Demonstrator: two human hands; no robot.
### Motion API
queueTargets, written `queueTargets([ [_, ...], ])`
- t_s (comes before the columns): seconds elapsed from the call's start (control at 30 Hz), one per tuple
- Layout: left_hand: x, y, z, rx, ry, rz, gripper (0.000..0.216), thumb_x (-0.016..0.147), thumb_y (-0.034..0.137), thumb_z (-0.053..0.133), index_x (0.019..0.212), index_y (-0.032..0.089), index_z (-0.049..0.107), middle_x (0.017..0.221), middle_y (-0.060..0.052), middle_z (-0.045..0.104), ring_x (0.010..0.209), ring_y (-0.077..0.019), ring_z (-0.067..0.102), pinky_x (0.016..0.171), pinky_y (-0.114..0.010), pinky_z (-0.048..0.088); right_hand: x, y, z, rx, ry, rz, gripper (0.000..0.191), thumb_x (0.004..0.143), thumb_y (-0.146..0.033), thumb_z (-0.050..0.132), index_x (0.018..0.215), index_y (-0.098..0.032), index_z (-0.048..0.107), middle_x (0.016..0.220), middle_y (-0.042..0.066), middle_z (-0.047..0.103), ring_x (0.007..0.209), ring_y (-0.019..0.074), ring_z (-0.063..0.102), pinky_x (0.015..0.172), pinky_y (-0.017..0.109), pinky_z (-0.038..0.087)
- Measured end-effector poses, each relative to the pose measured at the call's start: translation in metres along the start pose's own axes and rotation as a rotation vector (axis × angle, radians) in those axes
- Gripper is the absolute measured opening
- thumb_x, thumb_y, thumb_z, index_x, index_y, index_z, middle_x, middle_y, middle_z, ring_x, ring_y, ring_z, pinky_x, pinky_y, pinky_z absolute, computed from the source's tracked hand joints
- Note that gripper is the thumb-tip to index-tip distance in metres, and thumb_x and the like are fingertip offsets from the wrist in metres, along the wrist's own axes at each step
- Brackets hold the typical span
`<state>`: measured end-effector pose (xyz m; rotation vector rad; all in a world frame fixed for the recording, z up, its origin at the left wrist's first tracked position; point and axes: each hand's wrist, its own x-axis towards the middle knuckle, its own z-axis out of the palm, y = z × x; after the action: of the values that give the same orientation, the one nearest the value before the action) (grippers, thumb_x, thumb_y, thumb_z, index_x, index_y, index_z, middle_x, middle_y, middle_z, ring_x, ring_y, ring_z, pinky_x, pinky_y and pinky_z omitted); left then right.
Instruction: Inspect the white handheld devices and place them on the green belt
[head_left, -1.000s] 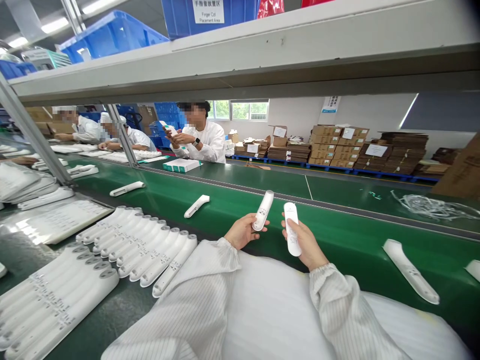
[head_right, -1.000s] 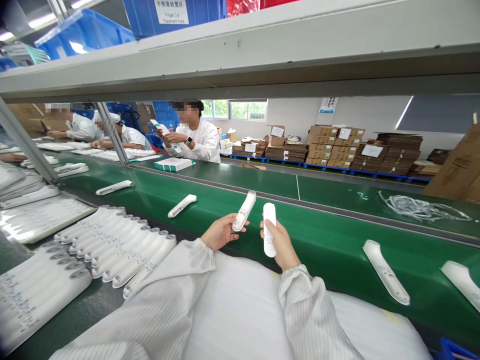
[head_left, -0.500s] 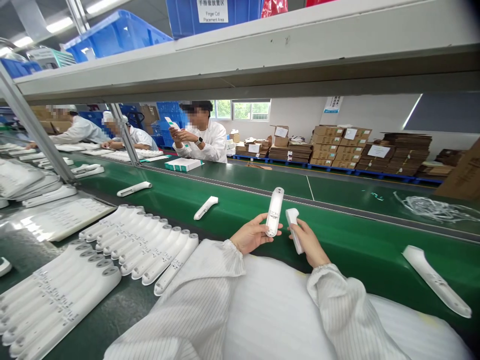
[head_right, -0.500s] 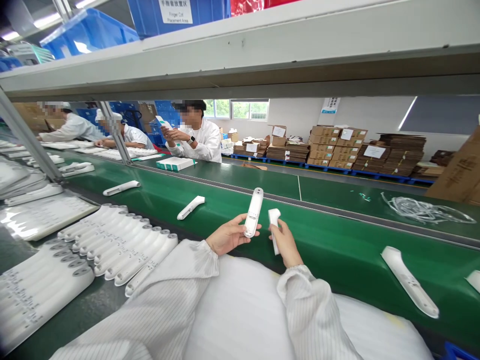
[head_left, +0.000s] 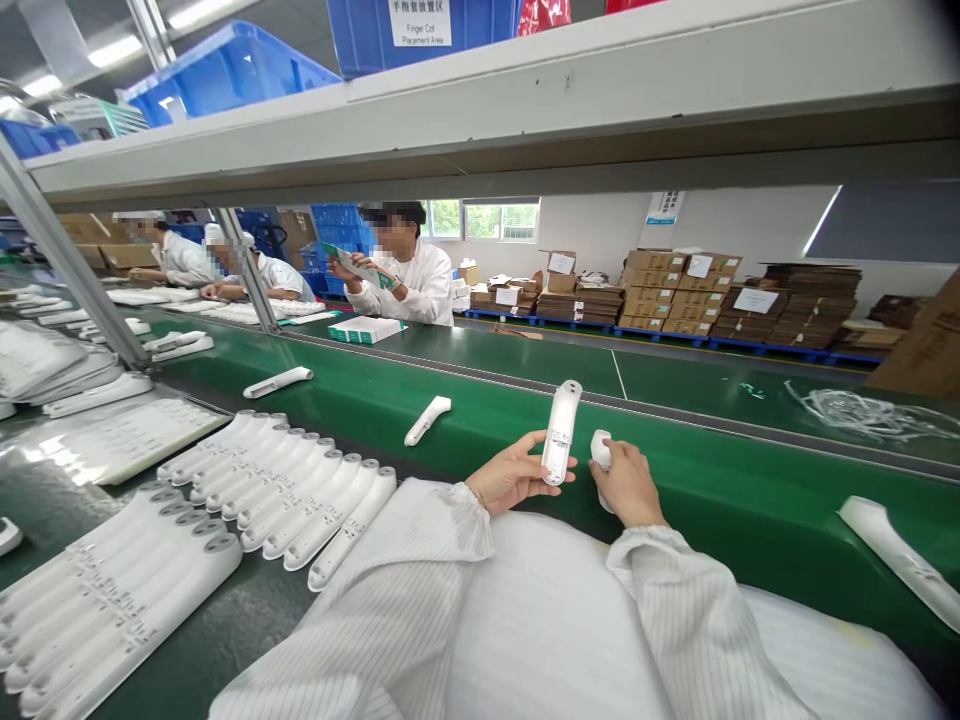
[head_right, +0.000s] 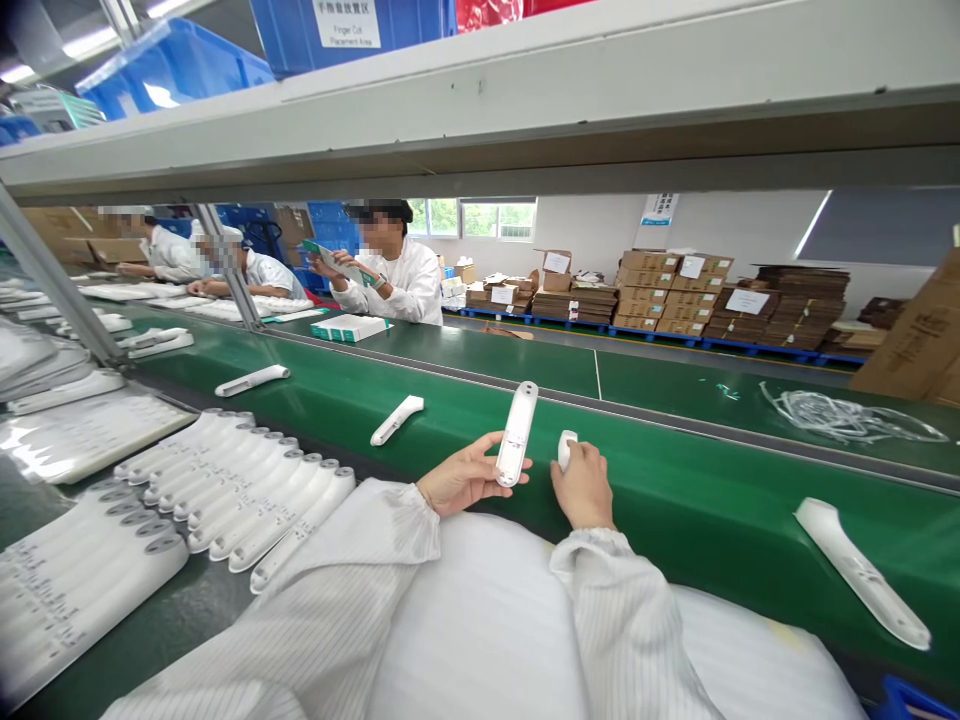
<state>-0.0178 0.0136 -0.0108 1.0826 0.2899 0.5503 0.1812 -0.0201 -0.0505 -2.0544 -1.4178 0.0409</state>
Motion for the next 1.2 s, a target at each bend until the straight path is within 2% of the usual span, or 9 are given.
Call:
queueTargets([
  [0.1,0.0,0.0,0.001,0.018,-0.007,0.008,0.064,0.069,0.012,0.067,0.125,0.02,0.037,0.115,-0.015,0.057,0.102,-0.0234,0.058,0.079,-0.031,0.047,-0.005,-0.019,-0.005,0.303,0.083,-0.082,0.039,0.079,-0.04,0.043,0.11,-0.018,0.054,0.118,0.014,0.05,0.106,0.0287,0.048,0.086,0.044,0.04],
  [0.23,-0.001,0.001,0.004,0.055,-0.014,-0.005,0.066,0.066,0.013,0.07,0.123,0.022,0.039,0.111,-0.012,0.059,0.104,-0.0236,0.057,0.082,-0.032,0.047,-0.014,-0.049,-0.013,0.986,-0.065,0.009,0.037,0.078,-0.05,0.046,0.099,-0.021,0.055,0.1,0.007,0.059,0.089,0.0217,0.056,0.071,0.034,0.047],
  [0.33,-0.001,0.001,0.006,0.066,0.002,-0.008,0.064,0.066,0.015,0.071,0.122,0.022,0.04,0.105,-0.009,0.061,0.103,-0.0225,0.058,0.083,-0.033,0.046,-0.018,-0.062,-0.017,1.257,-0.157,0.084,0.038,0.069,-0.047,0.061,0.098,-0.022,0.058,0.093,0.003,0.062,0.081,0.0183,0.057,0.062,0.028,0.046],
  [0.5,0.0,0.001,0.007,0.067,0.004,0.0,0.065,0.065,0.016,0.072,0.122,0.022,0.04,0.102,-0.009,0.063,0.101,-0.0224,0.058,0.083,-0.034,0.047,-0.019,-0.063,-0.021,1.43,-0.261,0.185,0.043,0.063,-0.04,0.07,0.101,-0.022,0.063,0.083,0.0,0.063,0.063,0.0122,0.051,0.052,0.024,0.042],
  [0.7,-0.003,0.003,0.009,0.066,-0.019,0.02,0.067,0.065,0.017,0.072,0.123,0.022,0.039,0.109,-0.012,0.059,0.104,-0.0243,0.056,0.08,-0.033,0.048,-0.02,-0.056,-0.024,1.596,-0.408,0.188,0.042,0.068,-0.037,0.068,0.107,-0.023,0.061,0.067,-0.003,0.058,0.055,0.0085,0.045,0.05,0.022,0.041],
  [0.9,0.003,-0.003,0.008,0.195,0.028,0.077,0.068,0.064,0.02,0.073,0.123,0.024,0.04,0.103,-0.008,0.057,0.093,-0.0192,0.058,0.073,-0.031,0.047,-0.019,-0.055,-0.017,1.568,-0.328,0.185,0.035,0.068,-0.046,0.065,0.096,-0.026,0.06,0.082,-0.001,0.062,0.069,0.0137,0.055,0.057,0.026,0.046],
  [1.07,0.012,-0.014,0.004,0.535,0.161,0.179,0.063,0.066,0.027,0.071,0.121,0.02,0.043,0.088,-0.003,0.055,0.072,-0.0107,0.052,0.071,-0.027,0.042,-0.017,-0.053,-0.012,1.551,-0.28,0.282,0.029,0.067,-0.045,0.066,0.085,-0.023,0.062,0.086,0.001,0.064,0.081,0.0192,0.06,0.067,0.031,0.049],
  [1.13,0.013,-0.013,-0.002,0.637,0.291,0.248,0.051,0.072,0.033,0.064,0.118,0.02,0.046,0.09,-0.005,0.055,0.079,-0.014,0.052,0.077,-0.03,0.04,-0.016,-0.051,-0.015,1.575,-0.316,0.318,0.032,0.07,-0.046,0.062,0.091,-0.023,0.063,0.093,0.003,0.065,0.085,0.0205,0.06,0.069,0.032,0.05],
  [1.2,0.011,-0.008,-0.011,0.759,0.504,0.335,0.048,0.073,0.033,0.062,0.117,0.021,0.048,0.101,-0.008,0.053,0.096,-0.0202,0.048,0.086,-0.033,0.036,-0.017,-0.05,-0.02,1.566,-0.36,0.323,0.035,0.074,-0.049,0.056,0.097,-0.024,0.063,0.098,0.004,0.065,0.085,0.0203,0.061,0.067,0.031,0.05],
])
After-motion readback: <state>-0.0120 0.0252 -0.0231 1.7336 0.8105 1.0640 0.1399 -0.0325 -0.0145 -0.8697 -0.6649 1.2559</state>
